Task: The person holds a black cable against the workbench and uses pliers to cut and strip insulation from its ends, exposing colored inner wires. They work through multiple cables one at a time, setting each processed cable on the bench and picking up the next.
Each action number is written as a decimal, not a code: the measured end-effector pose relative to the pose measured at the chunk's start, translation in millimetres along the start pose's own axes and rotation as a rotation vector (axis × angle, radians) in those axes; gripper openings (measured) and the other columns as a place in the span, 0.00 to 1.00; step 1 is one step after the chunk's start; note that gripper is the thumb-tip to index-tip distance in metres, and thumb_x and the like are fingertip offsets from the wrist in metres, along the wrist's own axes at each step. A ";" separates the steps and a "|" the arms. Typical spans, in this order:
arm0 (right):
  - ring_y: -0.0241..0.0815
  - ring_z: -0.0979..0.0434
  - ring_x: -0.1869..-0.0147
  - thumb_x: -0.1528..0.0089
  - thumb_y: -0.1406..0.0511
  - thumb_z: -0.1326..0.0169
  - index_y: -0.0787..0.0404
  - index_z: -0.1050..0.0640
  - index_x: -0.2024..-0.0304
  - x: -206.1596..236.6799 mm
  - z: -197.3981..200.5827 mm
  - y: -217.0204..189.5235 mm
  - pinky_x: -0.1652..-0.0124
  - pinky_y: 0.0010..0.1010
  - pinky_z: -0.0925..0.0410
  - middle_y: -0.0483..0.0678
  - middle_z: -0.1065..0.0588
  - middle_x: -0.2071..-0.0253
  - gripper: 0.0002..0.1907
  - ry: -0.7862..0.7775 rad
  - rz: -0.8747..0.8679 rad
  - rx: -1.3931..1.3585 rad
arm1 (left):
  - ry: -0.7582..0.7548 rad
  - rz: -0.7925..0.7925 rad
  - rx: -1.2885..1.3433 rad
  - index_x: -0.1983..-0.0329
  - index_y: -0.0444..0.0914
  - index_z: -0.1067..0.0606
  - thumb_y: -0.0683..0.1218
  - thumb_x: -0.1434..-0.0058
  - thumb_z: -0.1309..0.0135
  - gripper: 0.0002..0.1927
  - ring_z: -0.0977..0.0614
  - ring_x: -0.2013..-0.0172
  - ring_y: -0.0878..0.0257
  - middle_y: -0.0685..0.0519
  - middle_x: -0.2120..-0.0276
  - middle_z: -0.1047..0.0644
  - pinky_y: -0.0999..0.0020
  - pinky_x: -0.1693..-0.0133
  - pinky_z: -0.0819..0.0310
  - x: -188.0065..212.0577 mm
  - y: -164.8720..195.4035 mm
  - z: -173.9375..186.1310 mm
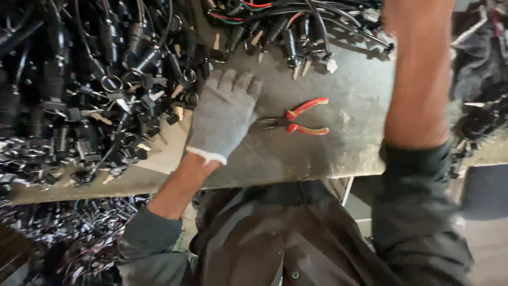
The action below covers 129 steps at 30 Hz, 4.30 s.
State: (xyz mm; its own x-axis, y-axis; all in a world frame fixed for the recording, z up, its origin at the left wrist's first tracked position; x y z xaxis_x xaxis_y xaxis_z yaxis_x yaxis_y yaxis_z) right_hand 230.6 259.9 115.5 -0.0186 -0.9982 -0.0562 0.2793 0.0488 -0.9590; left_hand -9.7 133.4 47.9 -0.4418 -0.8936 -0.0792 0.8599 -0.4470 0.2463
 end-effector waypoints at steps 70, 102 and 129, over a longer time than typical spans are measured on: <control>0.34 0.36 0.56 0.25 0.50 0.54 0.71 0.31 0.36 265.1 -65.6 108.9 0.55 0.25 0.40 0.45 0.31 0.56 0.30 -0.592 -0.358 -0.546 | 0.208 0.321 1.479 0.48 0.34 0.22 0.43 0.30 0.43 0.10 0.19 0.57 0.62 0.51 0.55 0.19 0.65 0.53 0.23 100.7 30.0 -5.6; 0.35 0.32 0.54 0.25 0.59 0.52 0.69 0.32 0.38 244.9 -68.7 88.1 0.54 0.32 0.36 0.47 0.29 0.56 0.21 -0.396 -0.001 -0.253 | 0.228 0.159 0.918 0.43 0.40 0.22 0.45 0.31 0.42 0.14 0.18 0.47 0.50 0.49 0.47 0.20 0.61 0.44 0.25 104.8 39.2 -24.7; 0.36 0.33 0.37 0.34 0.57 0.41 0.66 0.37 0.32 262.8 -78.5 141.6 0.38 0.32 0.37 0.45 0.31 0.38 0.34 -0.664 -0.287 -0.771 | 0.223 0.021 1.493 0.60 0.40 0.23 0.42 0.34 0.42 0.02 0.18 0.52 0.59 0.56 0.60 0.19 0.58 0.38 0.35 84.9 44.9 -28.6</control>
State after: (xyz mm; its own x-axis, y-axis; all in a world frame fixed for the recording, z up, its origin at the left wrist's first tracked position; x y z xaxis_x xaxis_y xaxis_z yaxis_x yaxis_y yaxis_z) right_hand 190.0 7.1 -56.9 0.6070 -0.7822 0.1404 -0.3418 -0.4165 -0.8424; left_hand -1.3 36.3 24.7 -0.2683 -0.9482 -0.1704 -0.2367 -0.1066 0.9657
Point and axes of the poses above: each hand's wrist, its own x-axis away from the middle knuckle, its own z-axis out of the back of the hand, y = z × x, the point moved 1 cm from there along -x, towards the middle knuckle
